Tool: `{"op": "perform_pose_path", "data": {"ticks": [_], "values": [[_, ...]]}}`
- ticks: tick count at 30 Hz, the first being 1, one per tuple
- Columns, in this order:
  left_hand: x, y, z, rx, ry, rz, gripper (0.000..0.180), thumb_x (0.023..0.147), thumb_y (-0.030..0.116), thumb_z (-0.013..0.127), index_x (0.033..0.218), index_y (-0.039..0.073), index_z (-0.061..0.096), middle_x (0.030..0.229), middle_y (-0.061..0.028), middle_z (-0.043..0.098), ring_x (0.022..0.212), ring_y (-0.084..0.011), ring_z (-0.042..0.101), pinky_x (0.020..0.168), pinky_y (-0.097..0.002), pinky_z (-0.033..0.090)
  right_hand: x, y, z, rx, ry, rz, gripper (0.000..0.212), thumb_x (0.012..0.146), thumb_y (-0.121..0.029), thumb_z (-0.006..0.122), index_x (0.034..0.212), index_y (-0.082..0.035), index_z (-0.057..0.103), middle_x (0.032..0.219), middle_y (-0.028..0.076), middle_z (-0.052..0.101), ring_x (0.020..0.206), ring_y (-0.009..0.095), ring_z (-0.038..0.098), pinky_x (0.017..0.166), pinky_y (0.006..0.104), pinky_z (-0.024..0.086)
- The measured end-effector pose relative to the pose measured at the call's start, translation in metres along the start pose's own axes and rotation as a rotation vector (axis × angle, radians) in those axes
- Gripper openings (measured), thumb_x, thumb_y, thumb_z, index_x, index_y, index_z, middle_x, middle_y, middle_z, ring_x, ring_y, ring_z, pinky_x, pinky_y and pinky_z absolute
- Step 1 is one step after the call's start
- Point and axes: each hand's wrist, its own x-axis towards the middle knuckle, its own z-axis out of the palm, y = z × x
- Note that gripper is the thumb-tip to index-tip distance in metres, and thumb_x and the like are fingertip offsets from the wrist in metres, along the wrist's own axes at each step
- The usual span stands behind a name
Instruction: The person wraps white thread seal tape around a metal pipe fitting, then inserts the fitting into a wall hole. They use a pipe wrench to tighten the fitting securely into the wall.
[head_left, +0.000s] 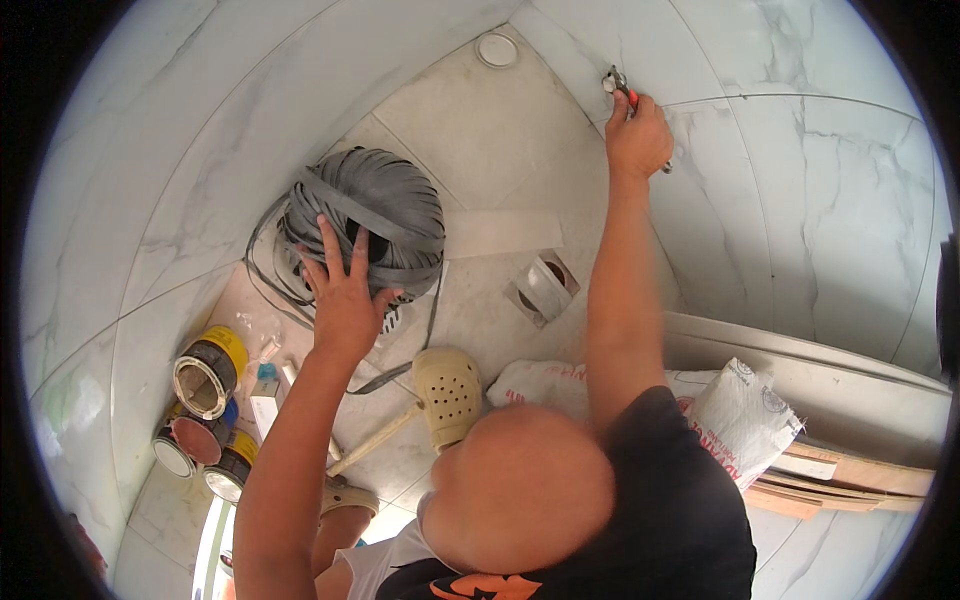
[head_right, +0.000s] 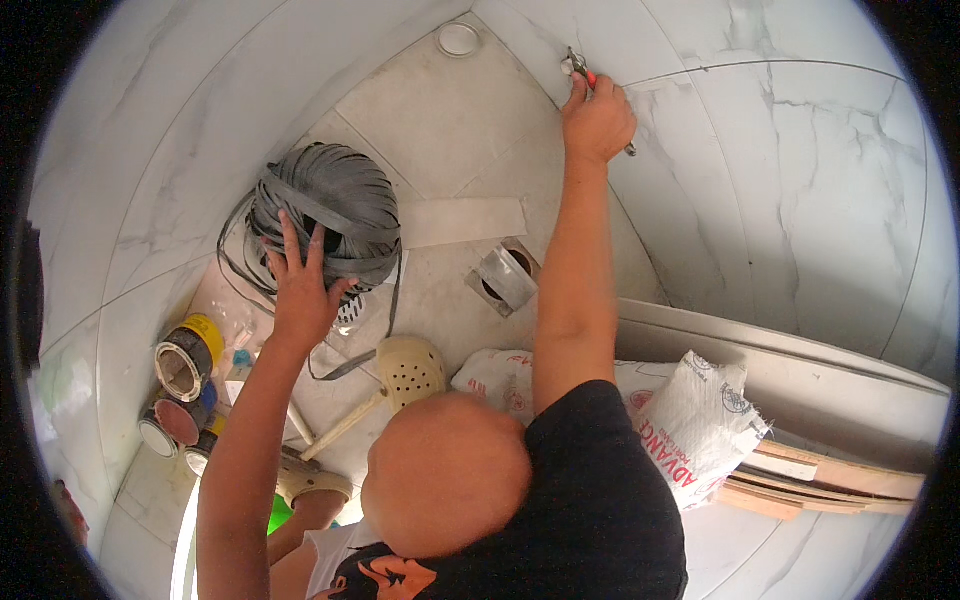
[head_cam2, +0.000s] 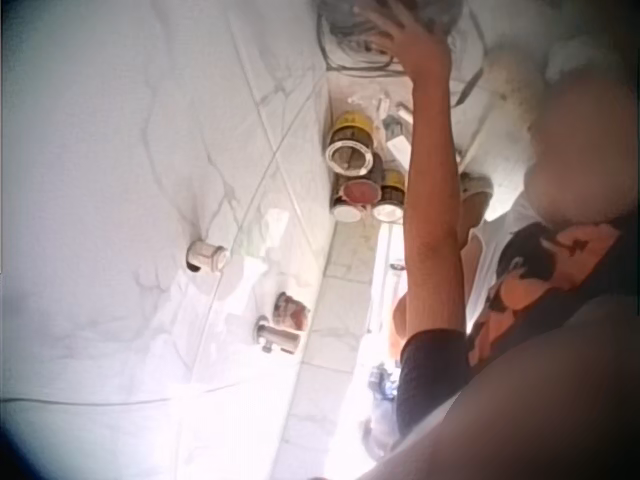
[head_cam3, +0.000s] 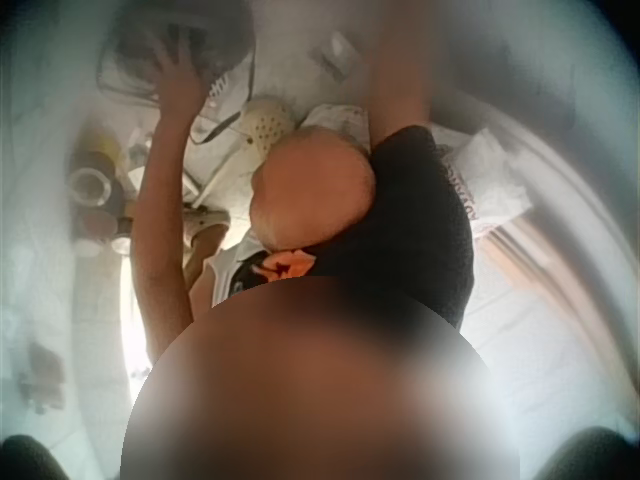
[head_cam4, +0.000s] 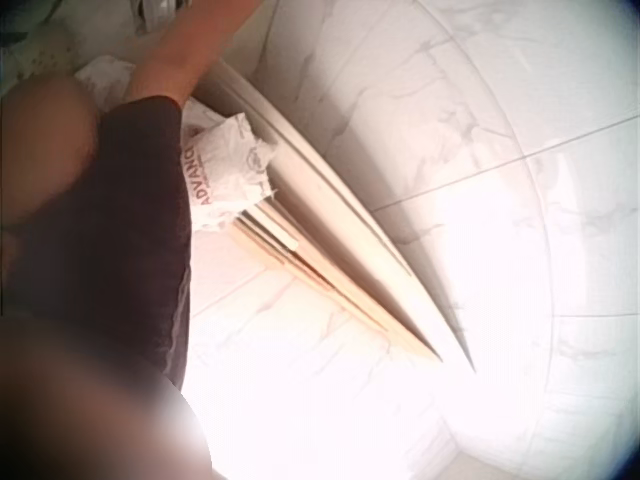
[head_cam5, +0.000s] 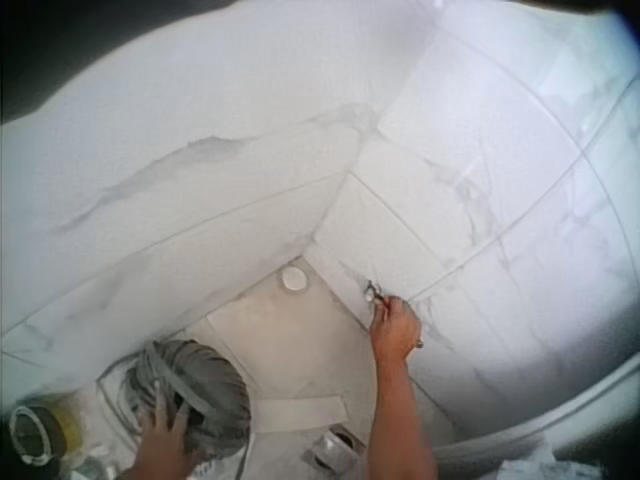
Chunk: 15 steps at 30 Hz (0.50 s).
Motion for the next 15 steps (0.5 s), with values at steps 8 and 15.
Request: {"op": "perform_pose_path", "data": {"ticks": [8, 15], "values": [[0.000, -0.002, 0.004, 0.012, -0.006, -0.010, 0.100, 0.085, 0.037, 0.086, 0.166, 0.018, 0.030, 0.176, -0.0227, -0.008, 0.151, -0.0686, 0.007, 0.119, -0.0748, 0.027, -0.042, 0.003, 0.033, 0.506, -0.119, 0.309, 0.035, 0.098, -0.038, 0.067, 0.094, -0.003, 0.065, 0.076, 0.018, 0.069, 0.078, 0.041, 0.070, 0.067, 0.0488, 0.053], [0.002, -0.003, 0.003, -0.002, -0.021, -0.016, 0.101, 0.084, 0.037, 0.086, 0.166, 0.018, 0.031, 0.175, -0.0228, -0.008, 0.151, -0.0681, 0.008, 0.120, -0.0742, 0.026, -0.076, -0.001, 0.023, 0.745, -0.576, 0.440, 0.041, 0.102, -0.035, 0.062, 0.114, 0.004, 0.068, 0.095, 0.024, 0.073, 0.086, 0.040, 0.071, 0.079, 0.0461, 0.057]]}}
